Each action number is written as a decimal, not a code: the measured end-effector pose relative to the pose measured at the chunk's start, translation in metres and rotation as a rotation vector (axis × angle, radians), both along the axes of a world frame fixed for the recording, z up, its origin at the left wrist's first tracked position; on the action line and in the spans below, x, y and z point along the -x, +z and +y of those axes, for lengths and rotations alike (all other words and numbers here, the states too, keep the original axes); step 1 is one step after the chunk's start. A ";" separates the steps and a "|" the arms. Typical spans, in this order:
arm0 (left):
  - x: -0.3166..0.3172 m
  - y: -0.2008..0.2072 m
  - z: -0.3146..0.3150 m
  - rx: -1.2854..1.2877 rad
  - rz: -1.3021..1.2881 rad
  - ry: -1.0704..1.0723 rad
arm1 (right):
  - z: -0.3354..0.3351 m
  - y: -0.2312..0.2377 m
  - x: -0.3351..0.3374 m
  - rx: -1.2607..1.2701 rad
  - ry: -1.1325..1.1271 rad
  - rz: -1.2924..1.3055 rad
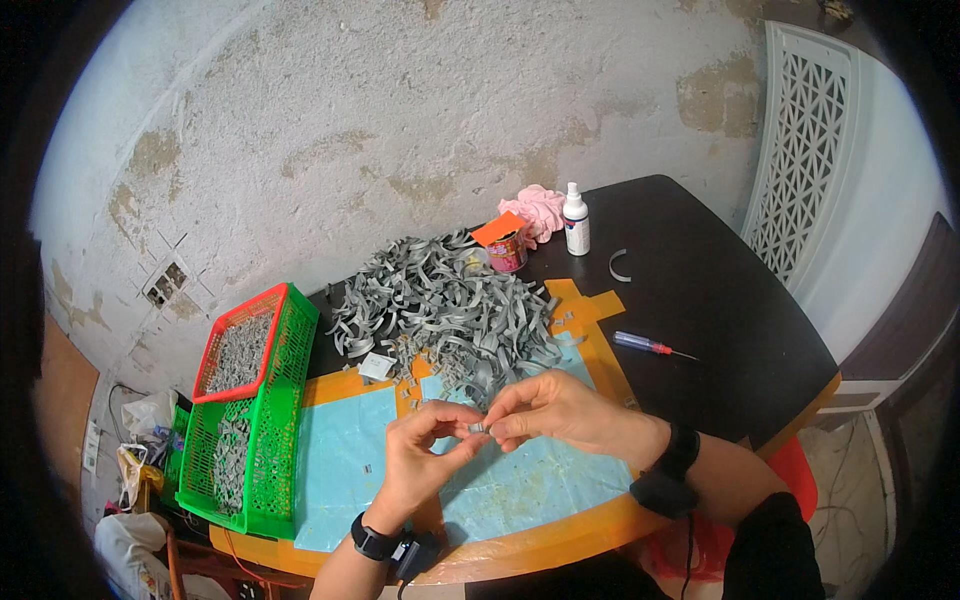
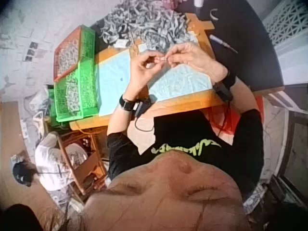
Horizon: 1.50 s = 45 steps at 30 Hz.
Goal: The recorder is assembling small grey leather or synthetic shoe components by aligning and pressing them together at a workbench.
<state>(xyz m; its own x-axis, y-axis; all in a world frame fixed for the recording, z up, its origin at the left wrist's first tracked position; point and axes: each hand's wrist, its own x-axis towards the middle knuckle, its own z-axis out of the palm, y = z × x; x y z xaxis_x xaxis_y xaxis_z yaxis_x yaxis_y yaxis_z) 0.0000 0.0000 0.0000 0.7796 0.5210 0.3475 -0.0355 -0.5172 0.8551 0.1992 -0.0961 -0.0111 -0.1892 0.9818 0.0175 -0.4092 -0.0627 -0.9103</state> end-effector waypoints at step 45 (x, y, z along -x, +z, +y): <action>-0.007 0.009 -0.013 -0.214 -0.247 0.061 | -0.010 0.005 0.029 -0.022 -0.147 0.206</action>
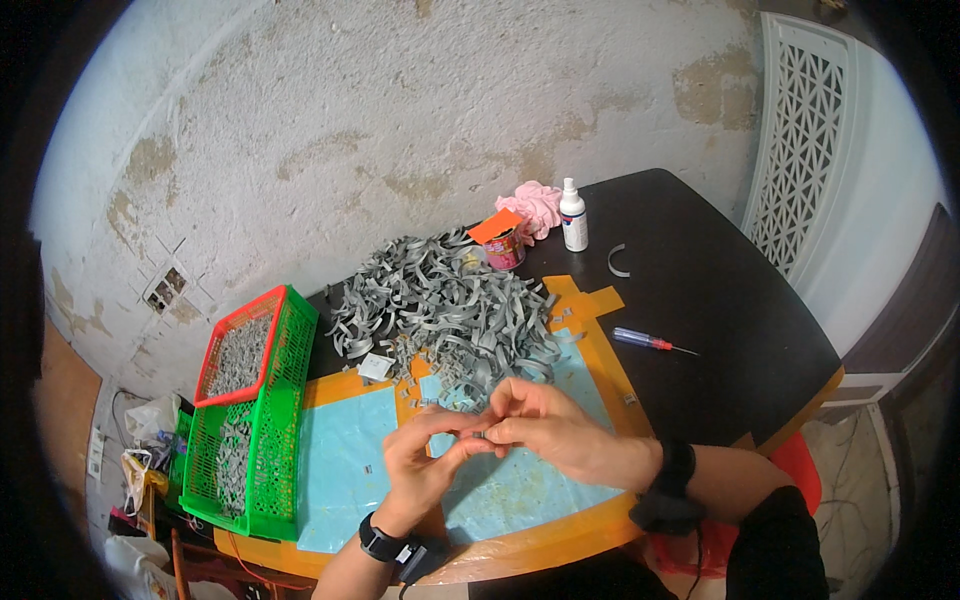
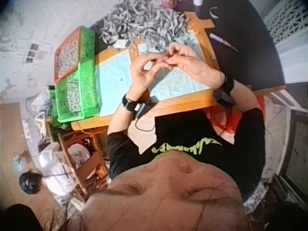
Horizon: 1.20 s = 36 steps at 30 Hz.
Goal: The recorder is assembling small grey leather or synthetic shoe components by aligning and pressing them together at a workbench.
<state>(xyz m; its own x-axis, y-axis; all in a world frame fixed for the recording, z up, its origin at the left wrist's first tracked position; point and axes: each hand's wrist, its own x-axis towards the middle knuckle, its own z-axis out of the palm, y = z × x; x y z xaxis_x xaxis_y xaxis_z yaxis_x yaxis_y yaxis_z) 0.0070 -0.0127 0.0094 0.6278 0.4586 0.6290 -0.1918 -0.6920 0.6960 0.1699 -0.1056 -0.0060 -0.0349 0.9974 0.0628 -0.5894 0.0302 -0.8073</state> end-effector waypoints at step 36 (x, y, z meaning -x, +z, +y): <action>0.003 -0.014 0.013 0.261 0.057 -0.195 | 0.002 -0.001 -0.004 -0.088 0.071 0.021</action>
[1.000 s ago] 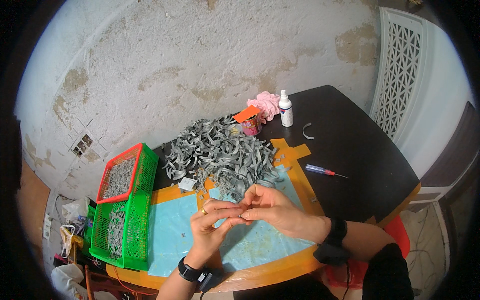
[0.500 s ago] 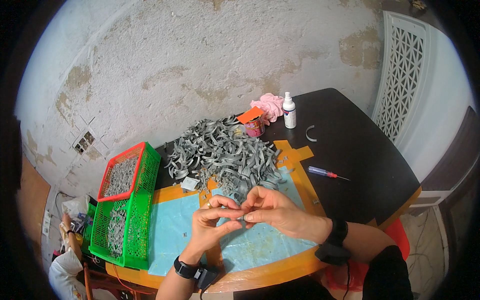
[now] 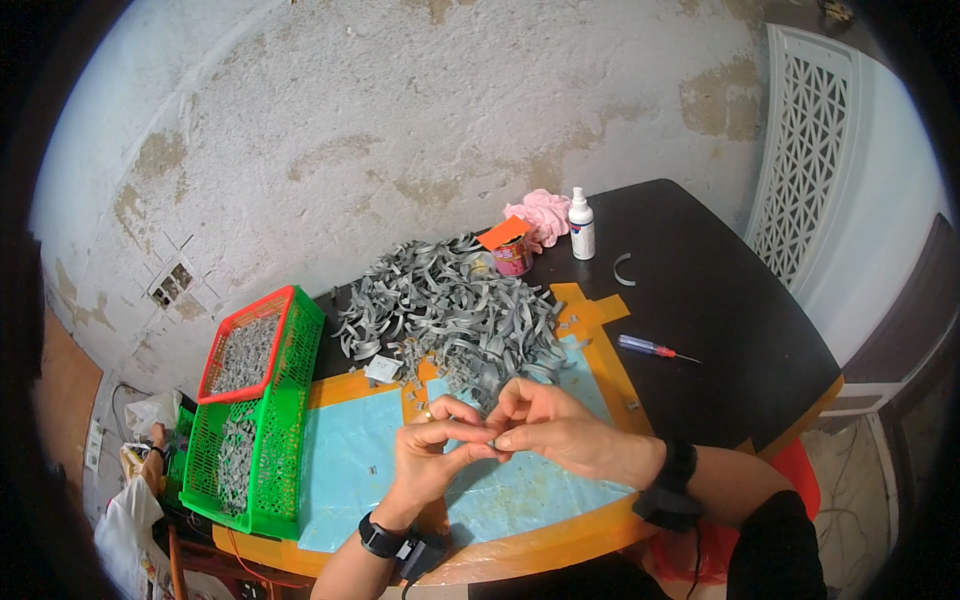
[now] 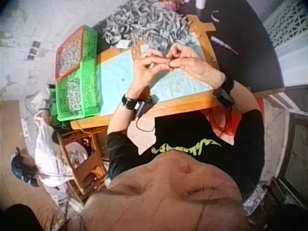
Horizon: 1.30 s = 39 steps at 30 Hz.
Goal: The recorder is assembling small grey leather or synthetic shoe components by aligning and pressing them together at a workbench.
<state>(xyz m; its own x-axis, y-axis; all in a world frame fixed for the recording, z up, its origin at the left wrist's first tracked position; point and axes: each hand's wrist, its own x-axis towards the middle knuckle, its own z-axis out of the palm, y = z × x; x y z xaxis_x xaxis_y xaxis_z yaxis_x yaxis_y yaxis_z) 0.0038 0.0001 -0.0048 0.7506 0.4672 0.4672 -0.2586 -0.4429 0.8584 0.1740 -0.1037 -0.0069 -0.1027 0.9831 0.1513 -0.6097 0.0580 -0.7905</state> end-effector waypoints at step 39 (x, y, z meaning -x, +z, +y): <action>-0.002 0.014 -0.008 -0.080 -0.019 0.059 | 0.003 0.002 -0.006 -0.162 -0.058 -0.199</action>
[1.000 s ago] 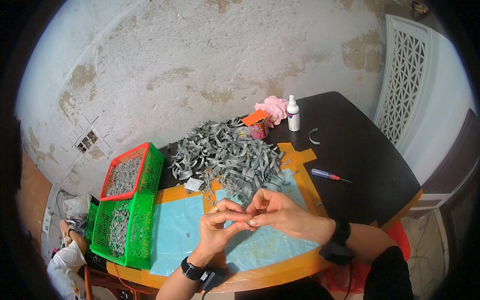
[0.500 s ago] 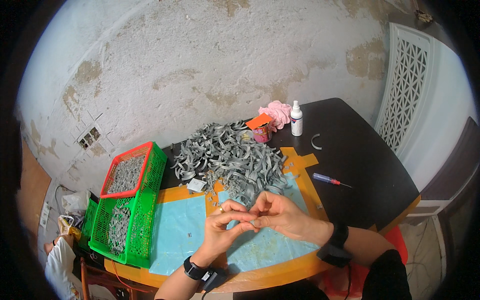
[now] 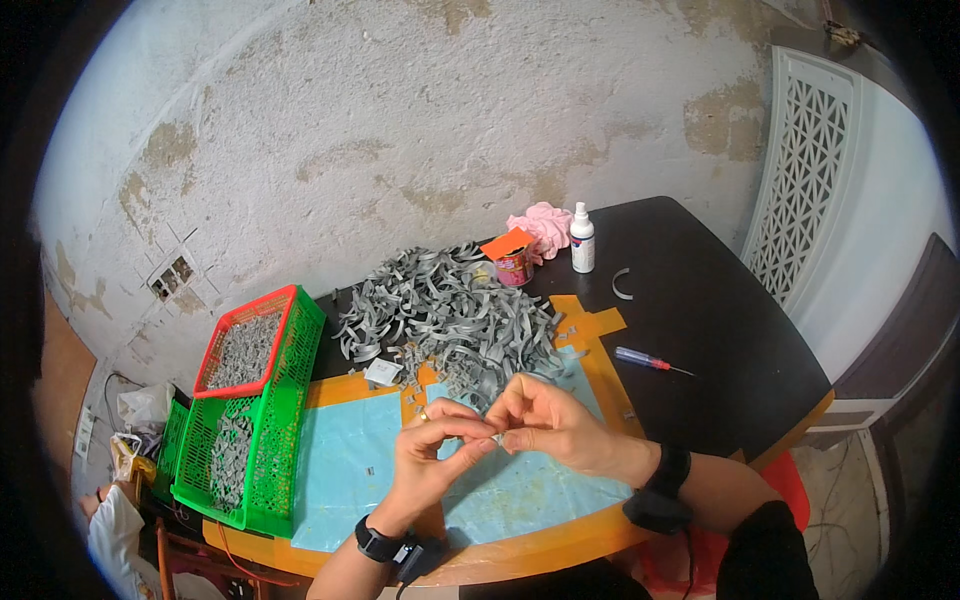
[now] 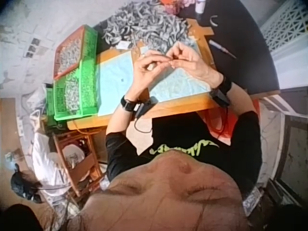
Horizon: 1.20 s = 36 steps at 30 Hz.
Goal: The recorder is assembling small grey leather or synthetic shoe components by aligning and pressing them together at a workbench.
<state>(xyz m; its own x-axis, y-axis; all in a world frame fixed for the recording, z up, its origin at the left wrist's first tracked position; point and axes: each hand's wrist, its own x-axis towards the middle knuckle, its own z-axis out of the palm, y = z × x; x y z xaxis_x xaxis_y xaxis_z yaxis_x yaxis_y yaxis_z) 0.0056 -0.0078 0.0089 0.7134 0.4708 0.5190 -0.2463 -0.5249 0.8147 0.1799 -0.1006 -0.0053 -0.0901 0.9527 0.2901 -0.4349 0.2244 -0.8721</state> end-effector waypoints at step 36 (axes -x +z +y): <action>0.006 0.002 0.001 0.220 0.247 0.028 | 0.001 0.003 0.002 0.197 -0.100 -0.032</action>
